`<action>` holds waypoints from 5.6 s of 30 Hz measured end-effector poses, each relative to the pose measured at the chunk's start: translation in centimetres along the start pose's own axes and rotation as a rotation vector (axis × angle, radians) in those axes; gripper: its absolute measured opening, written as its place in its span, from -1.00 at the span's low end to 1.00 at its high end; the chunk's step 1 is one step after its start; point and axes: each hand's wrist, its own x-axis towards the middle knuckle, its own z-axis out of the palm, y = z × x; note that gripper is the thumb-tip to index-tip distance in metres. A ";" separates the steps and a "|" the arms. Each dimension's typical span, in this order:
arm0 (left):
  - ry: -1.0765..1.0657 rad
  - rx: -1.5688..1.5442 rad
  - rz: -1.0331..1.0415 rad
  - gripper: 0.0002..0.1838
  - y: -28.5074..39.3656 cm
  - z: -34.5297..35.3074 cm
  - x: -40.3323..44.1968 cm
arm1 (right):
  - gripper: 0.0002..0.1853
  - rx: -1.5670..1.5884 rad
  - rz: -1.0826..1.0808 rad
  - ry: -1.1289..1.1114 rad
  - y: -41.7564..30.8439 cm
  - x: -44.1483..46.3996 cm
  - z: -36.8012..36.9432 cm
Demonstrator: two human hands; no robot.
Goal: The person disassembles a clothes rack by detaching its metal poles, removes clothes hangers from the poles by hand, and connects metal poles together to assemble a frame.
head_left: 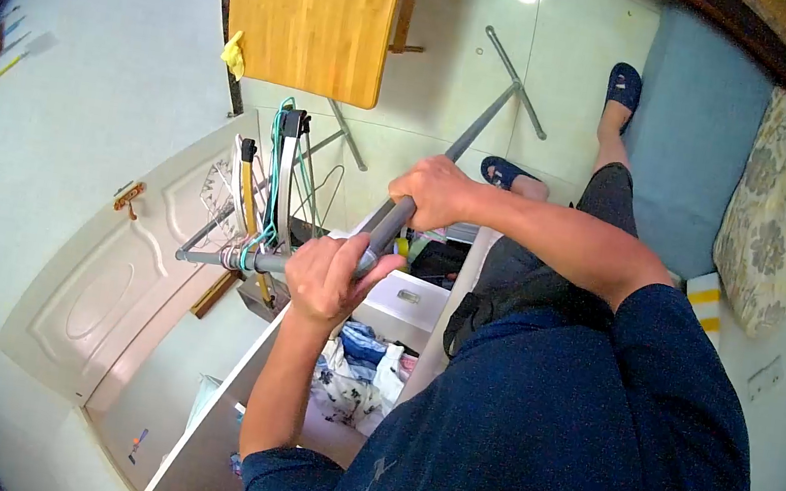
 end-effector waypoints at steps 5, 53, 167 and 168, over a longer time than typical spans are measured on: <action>-0.056 0.003 -0.043 -0.49 0.6 -0.5 1.2 | -0.84 0.028 0.000 0.012 -0.3 0.1 -0.3; -0.050 0.034 -0.046 -0.65 0.1 -0.2 0.0 | -0.62 -0.025 -0.057 0.200 4.0 0.1 3.0; 2.098 -0.292 -1.707 -0.83 5.5 17.0 5.3 | -0.59 -0.588 -1.959 -2.310 -25.7 14.5 10.5; 1.975 -0.309 -1.844 -0.83 5.6 17.0 5.3 | -0.61 -0.624 -1.976 -2.331 -25.7 14.4 10.3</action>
